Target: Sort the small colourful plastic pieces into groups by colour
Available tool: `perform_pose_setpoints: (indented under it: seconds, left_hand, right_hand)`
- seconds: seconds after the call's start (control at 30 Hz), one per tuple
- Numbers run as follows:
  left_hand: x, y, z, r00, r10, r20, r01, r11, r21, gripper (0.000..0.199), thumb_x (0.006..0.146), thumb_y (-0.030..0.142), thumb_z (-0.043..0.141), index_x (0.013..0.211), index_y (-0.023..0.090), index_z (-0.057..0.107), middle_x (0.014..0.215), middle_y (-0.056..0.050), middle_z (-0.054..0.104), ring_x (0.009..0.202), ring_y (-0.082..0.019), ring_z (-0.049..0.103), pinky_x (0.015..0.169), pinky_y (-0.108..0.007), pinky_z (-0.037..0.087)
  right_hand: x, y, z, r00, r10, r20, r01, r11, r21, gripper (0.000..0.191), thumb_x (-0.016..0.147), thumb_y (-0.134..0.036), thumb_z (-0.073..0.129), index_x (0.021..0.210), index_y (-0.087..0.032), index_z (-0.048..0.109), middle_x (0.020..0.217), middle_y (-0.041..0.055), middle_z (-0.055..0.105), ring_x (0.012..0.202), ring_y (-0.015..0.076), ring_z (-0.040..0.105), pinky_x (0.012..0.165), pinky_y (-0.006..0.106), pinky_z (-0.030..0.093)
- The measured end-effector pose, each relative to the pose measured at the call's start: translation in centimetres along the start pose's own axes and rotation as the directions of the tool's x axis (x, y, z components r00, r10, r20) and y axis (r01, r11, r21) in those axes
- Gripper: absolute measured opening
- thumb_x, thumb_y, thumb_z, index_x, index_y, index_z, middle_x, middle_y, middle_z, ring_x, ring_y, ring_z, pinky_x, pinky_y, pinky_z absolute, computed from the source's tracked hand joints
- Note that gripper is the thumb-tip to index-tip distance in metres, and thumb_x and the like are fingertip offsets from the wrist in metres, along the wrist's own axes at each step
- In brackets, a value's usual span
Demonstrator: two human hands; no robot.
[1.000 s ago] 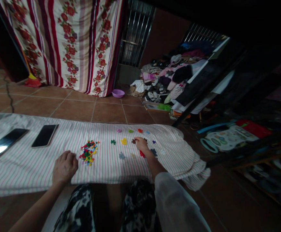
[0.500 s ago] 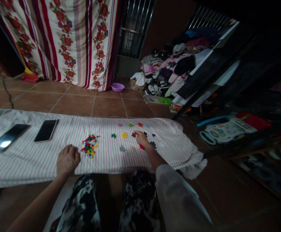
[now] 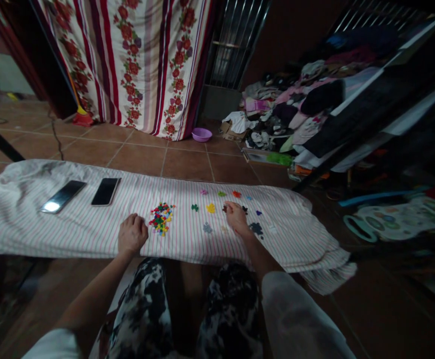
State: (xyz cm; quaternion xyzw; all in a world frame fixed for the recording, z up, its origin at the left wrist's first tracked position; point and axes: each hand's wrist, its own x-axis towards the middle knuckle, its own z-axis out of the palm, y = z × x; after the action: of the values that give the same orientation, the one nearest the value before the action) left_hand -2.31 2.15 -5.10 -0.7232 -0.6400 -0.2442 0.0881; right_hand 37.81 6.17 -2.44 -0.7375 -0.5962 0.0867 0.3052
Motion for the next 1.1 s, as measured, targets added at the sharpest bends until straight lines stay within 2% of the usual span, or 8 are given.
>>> perform_pose_setpoints:
  seconds: [0.13, 0.23, 0.37, 0.47, 0.57, 0.73, 0.97, 1.1]
  left_hand:
    - [0.0, 0.0, 0.0, 1.000, -0.010, 0.002, 0.010, 1.000, -0.013, 0.019, 0.083, 0.023, 0.046, 0.094, 0.016, 0.061, 0.111, -0.014, 0.062, 0.103, -0.028, 0.056, 0.089, -0.041, 0.043]
    - [0.0, 0.0, 0.0, 1.000, -0.014, 0.013, 0.014, 1.000, -0.021, 0.020, 0.082, 0.022, 0.046, 0.095, 0.016, 0.061, 0.111, -0.015, 0.062, 0.104, -0.028, 0.056, 0.089, -0.041, 0.043]
    - [-0.1, -0.1, 0.1, 1.000, -0.022, 0.018, 0.022, 1.000, -0.020, 0.020, 0.082, 0.020, 0.045, 0.095, 0.016, 0.061, 0.112, -0.015, 0.062, 0.105, -0.028, 0.055, 0.091, -0.041, 0.042]
    - [-0.2, -0.2, 0.2, 1.000, -0.025, 0.011, 0.026, 0.999, -0.024, 0.020, 0.083, 0.020, 0.045, 0.095, 0.016, 0.061, 0.113, -0.015, 0.061, 0.106, -0.028, 0.055, 0.091, -0.041, 0.042]
    - [-0.2, -0.1, 0.2, 1.000, -0.018, 0.006, 0.018, 1.000, -0.026, 0.020, 0.083, 0.019, 0.045, 0.094, 0.016, 0.060, 0.112, -0.015, 0.062, 0.106, -0.028, 0.055, 0.090, -0.040, 0.042]
    - [-0.1, 0.0, 0.2, 1.000, -0.016, 0.001, 0.016, 0.999, -0.034, 0.018, 0.082, 0.018, 0.046, 0.094, 0.016, 0.060, 0.111, -0.015, 0.062, 0.105, -0.028, 0.056, 0.090, -0.040, 0.042]
    - [-0.1, -0.1, 0.2, 1.000, -0.023, -0.001, 0.023, 0.999, -0.044, 0.018, 0.082, 0.018, 0.045, 0.092, 0.016, 0.060, 0.112, -0.016, 0.062, 0.107, -0.028, 0.055, 0.093, -0.041, 0.042]
    - [-0.1, 0.0, 0.1, 0.999, -0.032, 0.015, 0.033, 0.997, -0.073, 0.019, 0.083, 0.018, 0.044, 0.093, 0.016, 0.060, 0.113, -0.016, 0.061, 0.108, -0.028, 0.055, 0.093, -0.041, 0.042]
  right_hand:
    - [-2.1, -4.3, 2.1, 0.978, -0.196, 0.068, 0.184, 0.971, 0.155, 0.031, 0.079, -0.013, 0.049, 0.100, -0.018, 0.070, 0.097, 0.0074, 0.067, 0.090, 0.0176, 0.061, 0.086, 0.031, 0.049]
    - [-4.4, -7.8, 4.3, 0.928, -0.335, 0.163, 0.282, 0.918, 0.279, 0.025, 0.082, -0.016, 0.051, 0.097, -0.019, 0.070, 0.090, 0.0051, 0.064, 0.084, 0.0156, 0.060, 0.081, 0.029, 0.049]
    - [-8.0, -11.6, 6.9, 0.850, -0.447, 0.279, 0.343, 0.871, 0.351, 0.021, 0.085, -0.016, 0.054, 0.098, -0.020, 0.071, 0.089, 0.0036, 0.060, 0.078, 0.0136, 0.058, 0.075, 0.026, 0.048]
    - [-10.4, -13.6, 8.2, 0.773, -0.538, 0.335, 0.411, 0.828, 0.381, 0.024, 0.087, -0.017, 0.055, 0.106, -0.022, 0.069, 0.095, 0.0039, 0.059, 0.085, 0.0139, 0.058, 0.079, 0.027, 0.048]
    - [-11.8, -14.9, 9.0, 0.737, -0.574, 0.358, 0.465, 0.814, 0.349, 0.027, 0.088, -0.017, 0.055, 0.112, -0.024, 0.067, 0.101, 0.0044, 0.057, 0.096, 0.0156, 0.057, 0.086, 0.028, 0.047]
    - [-11.5, -15.8, 10.0, 0.728, -0.568, 0.384, 0.497, 0.823, 0.275, 0.027, 0.090, -0.017, 0.053, 0.113, -0.024, 0.067, 0.102, 0.0053, 0.056, 0.098, 0.0165, 0.056, 0.088, 0.028, 0.047]
    - [-9.3, -15.3, 11.5, 0.826, -0.453, 0.336, 0.389, 0.889, 0.242, 0.024, 0.088, -0.015, 0.055, 0.105, -0.023, 0.069, 0.100, 0.0055, 0.057, 0.096, 0.0164, 0.057, 0.089, 0.029, 0.048]
    - [-9.1, -15.0, 11.7, 0.858, -0.434, 0.274, 0.362, 0.891, 0.274, 0.029, 0.087, -0.011, 0.051, 0.107, -0.021, 0.068, 0.104, 0.0066, 0.058, 0.101, 0.0169, 0.056, 0.093, 0.031, 0.047]
